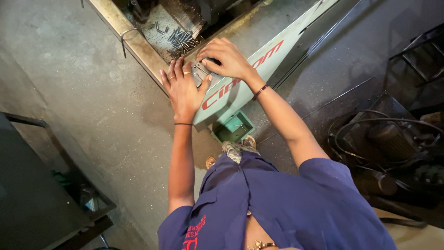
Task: The person sorts small metal fasteners on a machine table, picking them up and placing them into a green bin. The person repeatedly handles the fasteners one at a time or in small groups, moving them from the table surface into the bin.
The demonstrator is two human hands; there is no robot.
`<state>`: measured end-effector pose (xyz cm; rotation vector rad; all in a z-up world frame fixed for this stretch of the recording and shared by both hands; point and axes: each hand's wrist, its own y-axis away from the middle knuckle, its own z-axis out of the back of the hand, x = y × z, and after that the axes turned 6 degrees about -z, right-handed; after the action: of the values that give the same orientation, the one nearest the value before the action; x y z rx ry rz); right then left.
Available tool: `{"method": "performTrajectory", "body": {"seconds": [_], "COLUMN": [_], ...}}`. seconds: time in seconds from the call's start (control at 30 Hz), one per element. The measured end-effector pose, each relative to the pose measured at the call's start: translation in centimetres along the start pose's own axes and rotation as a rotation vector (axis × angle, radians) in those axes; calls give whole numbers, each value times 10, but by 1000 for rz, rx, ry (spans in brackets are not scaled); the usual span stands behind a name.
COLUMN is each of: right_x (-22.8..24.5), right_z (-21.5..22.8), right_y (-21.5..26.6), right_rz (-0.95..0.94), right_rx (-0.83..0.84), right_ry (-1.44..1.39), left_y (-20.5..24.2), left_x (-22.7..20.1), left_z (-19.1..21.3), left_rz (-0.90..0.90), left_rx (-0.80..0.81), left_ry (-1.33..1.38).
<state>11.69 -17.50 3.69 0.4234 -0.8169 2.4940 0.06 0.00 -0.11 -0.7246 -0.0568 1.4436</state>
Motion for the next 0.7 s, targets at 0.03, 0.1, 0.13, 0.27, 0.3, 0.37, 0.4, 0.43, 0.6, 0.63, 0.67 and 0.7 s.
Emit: {"method": "performTrajectory", "body": {"seconds": [0.03,0.1,0.13,0.27,0.3,0.37,0.4,0.43,0.6,0.63,0.67,0.7], "right_x": [0,1,1,-1,-2,-2,-2,-2,0,0,0,1], "right_z": [0,-1,-1,-1,-2,-2,-2,-2,-1,-1,-1,-1], "right_y": [0,1,1,3,2,2,1,1,2,2,2,2], "right_rz": [3,7,8,9,13,22,27,27,21,18,14,10], "right_rx": [-4,-13,-13,-20,-24,-25,-25,-25,-31,-33,-35,-37], "right_ry": [-4,-13,-9,2,2,-6,-11,-8,-6,-6,-5,-4], "left_y": [0,1,1,1,1,1,0,0,1,2,2,2], "left_x": [0,-1,-1,-2,-2,-2,-3,-4,-3,-3,-3,-3], "left_z": [-1,-2,-2,-2,-1,-1,-1,-2,-2,-2,-2,-2], "left_rz": [-2,-8,-11,9,18,26,25,23,21,19,20,20], "left_rx": [-6,-10,-12,-1,4,10,11,13,-1,-3,-1,1], "left_ry": [-2,-11,-16,15,20,12,-2,-14,13,18,16,16]}}
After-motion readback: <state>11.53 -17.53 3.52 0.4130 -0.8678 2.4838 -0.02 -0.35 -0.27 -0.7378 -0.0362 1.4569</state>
